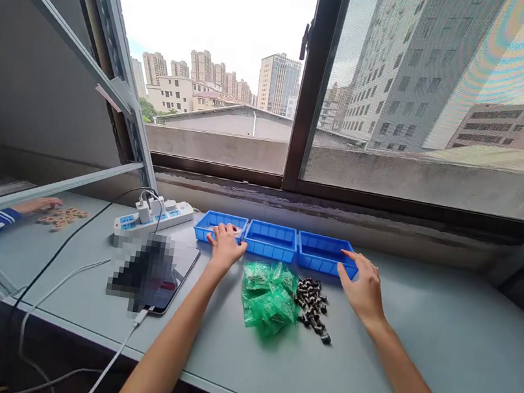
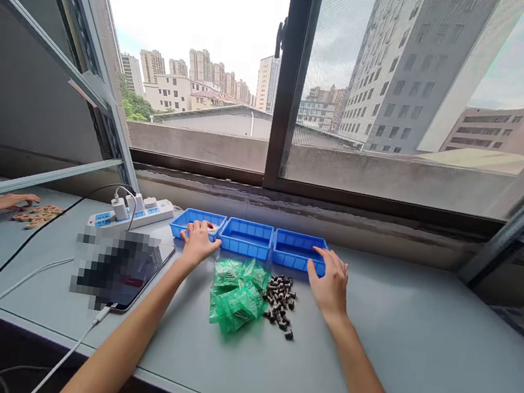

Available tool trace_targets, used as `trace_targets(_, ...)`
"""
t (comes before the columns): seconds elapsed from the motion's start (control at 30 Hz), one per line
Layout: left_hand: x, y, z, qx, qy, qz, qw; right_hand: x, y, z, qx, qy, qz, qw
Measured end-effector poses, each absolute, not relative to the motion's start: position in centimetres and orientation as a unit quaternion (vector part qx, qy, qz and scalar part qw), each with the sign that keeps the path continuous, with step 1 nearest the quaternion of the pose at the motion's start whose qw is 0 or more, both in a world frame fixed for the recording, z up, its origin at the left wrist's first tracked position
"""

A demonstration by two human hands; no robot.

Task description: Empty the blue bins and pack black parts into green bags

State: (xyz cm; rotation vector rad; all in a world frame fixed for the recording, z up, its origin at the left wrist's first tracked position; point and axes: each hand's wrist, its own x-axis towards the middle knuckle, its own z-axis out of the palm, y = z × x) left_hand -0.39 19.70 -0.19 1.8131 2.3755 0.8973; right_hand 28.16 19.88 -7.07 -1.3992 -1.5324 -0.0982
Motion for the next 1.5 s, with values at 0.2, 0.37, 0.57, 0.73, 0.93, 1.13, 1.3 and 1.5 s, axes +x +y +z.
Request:
trace_targets(0.2,-2.1,20.3,-1.7,0.601,0.733,0.319,0.023,27.7,19.7,-6.7,-0.560,-0.633,-0.051,0.532)
trace_targets(0.37,-2.5,21.1,-1.1,0.551,0.695,0.461,-0.035,26.6,19.3,-6.3,-0.546,-0.631,-0.068,0.548)
trace_targets(0.57,-1.6,18.2,1.5,0.558,0.572,0.586,-0.136,24.5,17.2,-4.1,-0.491,-0.650,-0.030,0.579)
trace_targets(0.73,1.5,11.3,1.2,0.613,0.491,0.598,-0.162,22.1,14.7,-2.2,-0.409,-0.677,0.213,0.574)
trace_targets(0.93,4.2,5.6,-2.4,0.666,0.439,0.578,-0.169,19.6,12.2,-1.3,-0.317,-0.639,0.540,0.448)
trace_targets(1.13,2.6,5.0,-2.6,0.691,0.386,0.579,-0.195,18.0,10.6,0.6,-0.277,-0.625,0.591,0.428)
trace_targets(1.3,0.1,6.2,-3.3,0.699,0.432,0.563,-0.093,15.9,11.1,1.8,-0.345,-0.645,0.547,0.408)
trace_targets(1.5,-1.6,8.3,-6.3,0.654,0.574,0.485,0.085,12.9,11.0,1.8,-0.364,-0.814,0.246,0.379)
